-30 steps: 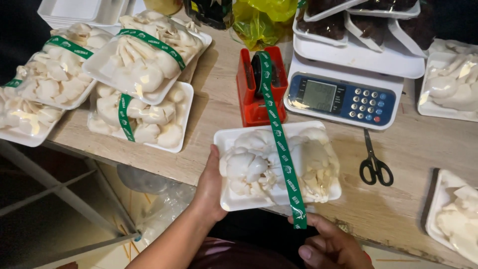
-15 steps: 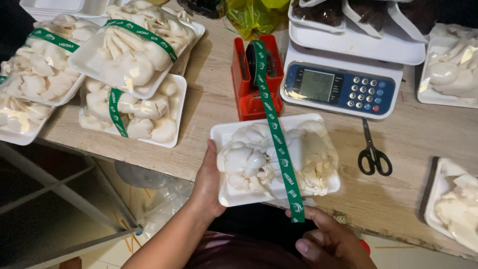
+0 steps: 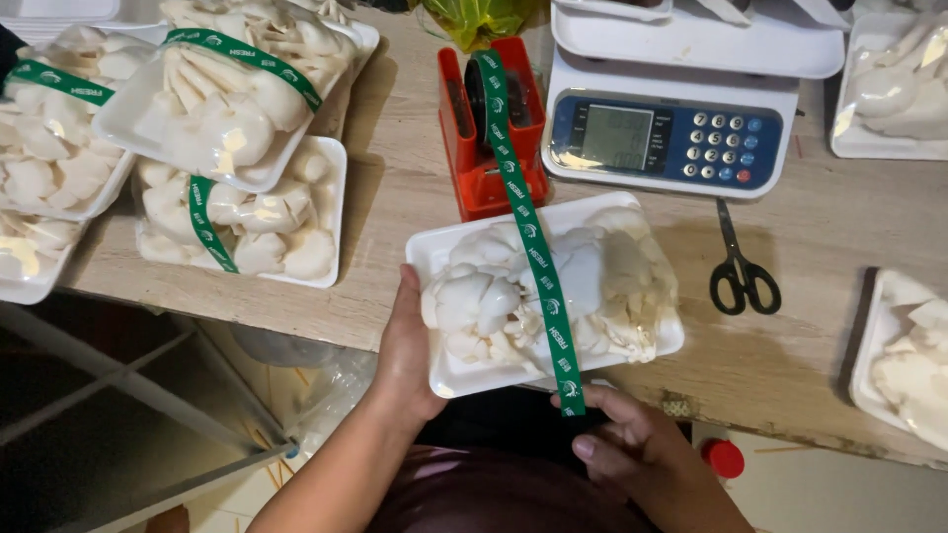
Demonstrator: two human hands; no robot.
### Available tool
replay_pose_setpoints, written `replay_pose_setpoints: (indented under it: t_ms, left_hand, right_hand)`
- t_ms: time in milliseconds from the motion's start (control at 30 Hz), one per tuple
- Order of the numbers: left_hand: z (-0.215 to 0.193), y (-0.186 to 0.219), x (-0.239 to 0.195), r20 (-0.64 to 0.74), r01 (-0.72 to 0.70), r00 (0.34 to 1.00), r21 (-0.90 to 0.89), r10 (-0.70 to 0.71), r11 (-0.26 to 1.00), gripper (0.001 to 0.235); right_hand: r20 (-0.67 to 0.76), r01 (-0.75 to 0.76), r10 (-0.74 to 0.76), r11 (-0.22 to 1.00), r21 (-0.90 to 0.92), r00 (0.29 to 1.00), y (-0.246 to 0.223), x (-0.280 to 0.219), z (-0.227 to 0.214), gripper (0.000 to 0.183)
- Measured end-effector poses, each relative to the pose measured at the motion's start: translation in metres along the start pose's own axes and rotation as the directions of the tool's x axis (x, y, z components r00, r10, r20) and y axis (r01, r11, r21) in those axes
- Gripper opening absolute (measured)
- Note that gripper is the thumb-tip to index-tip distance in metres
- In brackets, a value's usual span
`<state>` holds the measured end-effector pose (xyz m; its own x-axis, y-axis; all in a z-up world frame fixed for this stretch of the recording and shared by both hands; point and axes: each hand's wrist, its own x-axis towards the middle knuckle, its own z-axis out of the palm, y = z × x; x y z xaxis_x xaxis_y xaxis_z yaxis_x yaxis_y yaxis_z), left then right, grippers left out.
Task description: The person packages white mushrooms by placing them on foam trays, securing the trays with tape from a dispenser, and weighing them on a digital scale.
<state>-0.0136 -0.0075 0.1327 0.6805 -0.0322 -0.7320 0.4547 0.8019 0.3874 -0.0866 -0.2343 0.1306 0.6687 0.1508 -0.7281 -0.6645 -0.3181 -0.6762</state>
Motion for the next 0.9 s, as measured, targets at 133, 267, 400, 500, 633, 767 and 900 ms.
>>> replay_pose_setpoints:
  t_ms: [133, 267, 400, 500, 633, 767, 900]
  left_hand:
    - [0.004, -0.001, -0.003, 0.014, 0.002, 1.0, 0.017, -0.002, 1.0, 0.081]
    - [0.003, -0.003, -0.001, 0.022, 0.017, 1.0, 0.018, -0.017, 1.0, 0.082]
    - [0.002, -0.002, -0.001, 0.039, -0.029, 0.999, 0.042, 0.028, 0.999, 0.082]
    - [0.005, 0.001, -0.003, 0.077, -0.026, 0.997, 0.061, 0.021, 0.998, 0.087]
    - [0.012, 0.001, -0.006, 0.049, -0.059, 0.997, 0.127, 0.053, 0.99, 0.093]
    - [0.012, 0.001, -0.005, 0.038, -0.032, 0.999, 0.115, 0.028, 0.993, 0.09]
    - [0.008, 0.003, -0.006, 0.045, -0.05, 0.998, 0.108, 0.045, 0.993, 0.089]
  right_hand:
    - [-0.025, 0.13, -0.127, 0.978, 0.163, 0.992, 0.013, 0.023, 0.01, 0.029]
    - [-0.07, 0.25, -0.24, 0.916, 0.314, 0.968, 0.032, 0.047, 0.02, 0.024]
    - [-0.143, 0.322, -0.288, 0.868, 0.378, 0.947, 0.044, 0.07, 0.028, 0.017]
    - [-0.166, 0.31, -0.267, 0.877, 0.366, 0.949, 0.039, 0.076, 0.036, 0.018]
    - [-0.191, 0.211, -0.158, 0.93, 0.301, 0.969, 0.029, 0.076, 0.041, 0.019]
    - [-0.212, 0.27, -0.254, 0.961, 0.052, 0.944, 0.036, 0.081, 0.041, 0.044]
    - [-0.188, 0.167, -0.135, 0.971, 0.171, 0.973, 0.03, 0.076, 0.039, 0.027]
